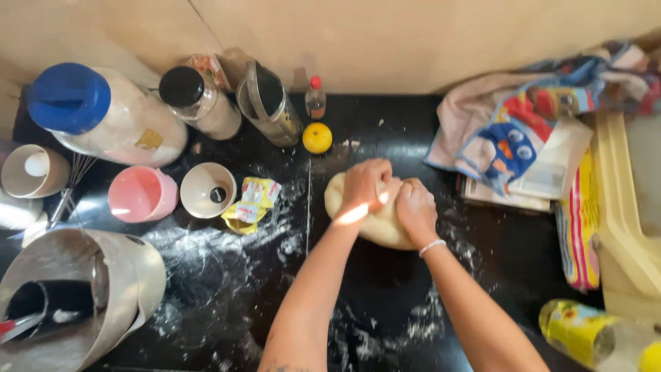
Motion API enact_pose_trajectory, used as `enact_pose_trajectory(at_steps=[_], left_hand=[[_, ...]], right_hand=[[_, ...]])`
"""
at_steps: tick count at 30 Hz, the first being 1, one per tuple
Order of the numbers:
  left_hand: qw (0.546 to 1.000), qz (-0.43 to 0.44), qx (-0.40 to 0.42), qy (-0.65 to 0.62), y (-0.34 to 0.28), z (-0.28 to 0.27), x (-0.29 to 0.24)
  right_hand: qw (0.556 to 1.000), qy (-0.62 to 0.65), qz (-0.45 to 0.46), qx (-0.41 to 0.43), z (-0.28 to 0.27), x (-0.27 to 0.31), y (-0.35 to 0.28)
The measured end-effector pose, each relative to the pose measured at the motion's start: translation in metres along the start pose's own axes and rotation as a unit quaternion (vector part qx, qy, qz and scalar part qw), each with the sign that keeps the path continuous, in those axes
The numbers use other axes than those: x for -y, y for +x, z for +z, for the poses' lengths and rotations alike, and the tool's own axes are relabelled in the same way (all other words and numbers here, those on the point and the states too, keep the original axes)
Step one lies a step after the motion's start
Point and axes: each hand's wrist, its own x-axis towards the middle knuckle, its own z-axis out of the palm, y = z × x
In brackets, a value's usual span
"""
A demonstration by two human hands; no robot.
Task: The person is kneading a ball of dough on a floured black countertop.
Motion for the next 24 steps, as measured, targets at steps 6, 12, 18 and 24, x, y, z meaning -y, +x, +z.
enact_pose_trajectory(at_steps=[6, 12, 18, 24], left_hand=[[0.933, -0.230, -0.042, -0.275, 0.016, 0.020, 0.080], [0.937, -0.310, 0.158, 0.002, -0.033, -0.046, 0.012], [0.968, 0.108, -0.062, 0.218, -0.145, -0.040, -0.102], [0.957, 0.169, -0.188, 0.144, -0.217, -0.016, -0.112]], right_hand=[[0.992, 0.105, 0.020, 0.060, 0.006, -0.030, -0.097], [0.968, 0.138, -0.189, -0.091, -0.045, 0.033, -0.113], [0.886, 0.174, -0.422, -0.086, -0.060, 0.041, -0.194], [0.830, 0.024, -0.532, -0.167, 0.004, -0.073, -0.211]])
